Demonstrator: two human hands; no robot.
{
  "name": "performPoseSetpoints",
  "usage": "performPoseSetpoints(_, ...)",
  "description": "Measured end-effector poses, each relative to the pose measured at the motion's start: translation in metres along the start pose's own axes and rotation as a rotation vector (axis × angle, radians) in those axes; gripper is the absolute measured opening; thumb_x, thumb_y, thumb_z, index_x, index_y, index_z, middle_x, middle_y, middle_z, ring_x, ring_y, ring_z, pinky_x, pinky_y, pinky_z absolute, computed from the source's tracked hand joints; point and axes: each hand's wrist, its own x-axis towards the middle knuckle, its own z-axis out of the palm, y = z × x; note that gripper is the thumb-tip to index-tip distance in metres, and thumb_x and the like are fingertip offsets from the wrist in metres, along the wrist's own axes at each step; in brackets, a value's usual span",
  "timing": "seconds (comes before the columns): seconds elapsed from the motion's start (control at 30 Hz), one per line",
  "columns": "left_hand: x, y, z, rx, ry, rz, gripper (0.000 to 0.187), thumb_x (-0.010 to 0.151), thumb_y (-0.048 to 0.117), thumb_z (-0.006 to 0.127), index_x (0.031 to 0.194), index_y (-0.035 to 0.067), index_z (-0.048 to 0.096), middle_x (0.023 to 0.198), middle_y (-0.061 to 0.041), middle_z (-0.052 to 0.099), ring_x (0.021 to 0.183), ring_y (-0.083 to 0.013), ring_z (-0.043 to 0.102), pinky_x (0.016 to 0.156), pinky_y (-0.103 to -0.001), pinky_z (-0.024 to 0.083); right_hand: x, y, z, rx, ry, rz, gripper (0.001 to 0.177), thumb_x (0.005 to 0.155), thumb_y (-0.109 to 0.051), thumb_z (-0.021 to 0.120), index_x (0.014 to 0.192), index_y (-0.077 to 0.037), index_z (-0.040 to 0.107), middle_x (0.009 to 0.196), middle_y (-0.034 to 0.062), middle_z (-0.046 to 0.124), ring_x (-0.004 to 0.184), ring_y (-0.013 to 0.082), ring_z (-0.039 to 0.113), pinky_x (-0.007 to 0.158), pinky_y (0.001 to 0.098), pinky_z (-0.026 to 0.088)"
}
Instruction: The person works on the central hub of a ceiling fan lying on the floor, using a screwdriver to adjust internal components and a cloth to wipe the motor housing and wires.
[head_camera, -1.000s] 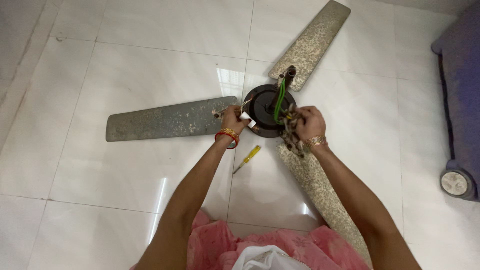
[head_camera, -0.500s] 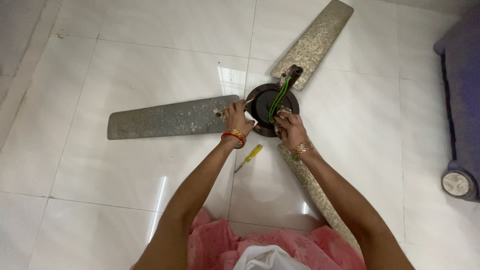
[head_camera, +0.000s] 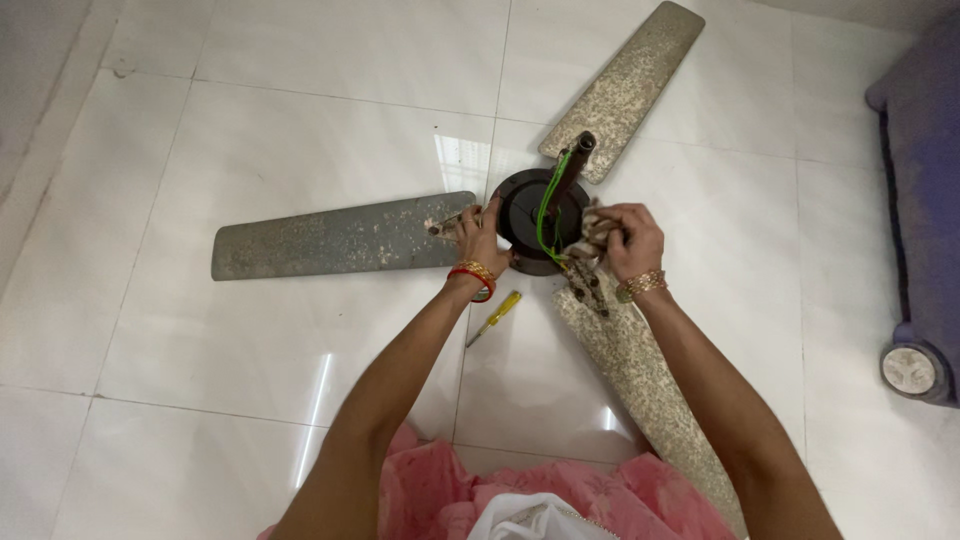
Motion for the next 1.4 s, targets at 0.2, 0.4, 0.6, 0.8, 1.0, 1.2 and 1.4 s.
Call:
performPoseSetpoints(0.2,-0.002,-0.009,0.008,-0.005,-0.005,-0.011,0.101,0.070,0.014,0.089,0.155,0.021,0.035,0.146,-0.023,0.031,0.133,-0.0456,0.036,0.112,-0.052,0.039,0.020,0.006,0.035,-0.051,0.097,-0.245,0.048,0.087,0.015,0.056,0.130,-0.003,0.069,0.137,0.0137,0.060,0.122,0.0279,0.061,0.106,0.0342,0.052)
performPoseSetpoints(0.4,-0.002,-0.026,0.015,-0.039,0.063,0.068,0.084,0.071,0.012,0.085,0.145,0.012,0.046,0.137,-0.022,0.039,0.128,-0.0426,0.043,0.111,-0.049,0.042,-0.008,0.021,0.071,-0.426,-0.114,-0.404,0.048,0.077,0.013,0.062,0.124,0.001,0.071,0.134,0.0141,0.065,0.126,0.0330,0.057,0.108,0.0363,0.050)
performPoseSetpoints(0.6,0.000,-0.032,0.002,-0.013,0.055,0.054,0.082,0.069,0.014,0.087,0.141,0.009,0.048,0.135,-0.024,0.043,0.128,-0.0447,0.042,0.110,-0.051,0.039,-0.066,0.035,0.073,-0.581,-0.218,-0.774,0.030,0.076,0.003,0.070,0.103,-0.007,0.075,0.122,0.0092,0.070,0.123,0.0277,0.062,0.106,0.0389,0.056)
performPoseSetpoints(0.8,0.004,-0.025,-0.022,-0.159,0.027,0.049,0.076,0.066,0.017,0.086,0.135,0.010,0.054,0.130,-0.019,0.051,0.127,-0.0405,0.045,0.110,-0.049,0.039,-0.082,0.017,0.053,-0.607,-0.614,-0.708,0.039,0.079,-0.015,0.074,0.117,-0.008,0.070,0.121,0.0071,0.067,0.077,0.0230,0.069,0.059,0.0365,0.059)
performPoseSetpoints(1.0,0.014,-0.016,-0.045,-0.343,0.071,0.078,0.063,0.062,0.013,0.083,0.122,0.008,0.064,0.125,-0.016,0.058,0.120,-0.0330,0.055,0.105,-0.043,0.047,-0.106,-0.007,0.051,-0.344,-0.641,-1.083,0.029,0.083,-0.022,0.073,0.111,-0.018,0.071,0.118,0.0056,0.065,0.086,0.0193,0.069,0.046,0.0280,0.055)
performPoseSetpoints(1.2,0.015,-0.004,-0.059,-0.581,-0.054,0.017,0.056,0.065,0.008,0.082,0.119,0.008,0.068,0.117,-0.010,0.065,0.103,-0.0230,0.066,0.090,-0.035,0.056,-0.113,-0.020,0.065,-0.522,-0.675,-1.028,0.023,0.095,-0.018,0.063,0.116,-0.016,0.072,0.129,0.0060,0.061,0.095,0.0218,0.068,0.058,0.0338,0.060)
performPoseSetpoints(1.4,0.015,0.017,-0.076,-0.773,-0.179,-0.042,0.051,0.074,0.012,0.081,0.123,0.010,0.065,0.111,-0.007,0.068,0.095,-0.0176,0.066,0.083,-0.032,0.056,-0.080,-0.065,0.096,-0.561,-0.220,-1.018,0.044,0.094,-0.013,0.056,0.133,0.007,0.062,0.148,0.0191,0.051,0.138,0.0334,0.051,0.111,0.0400,0.050)
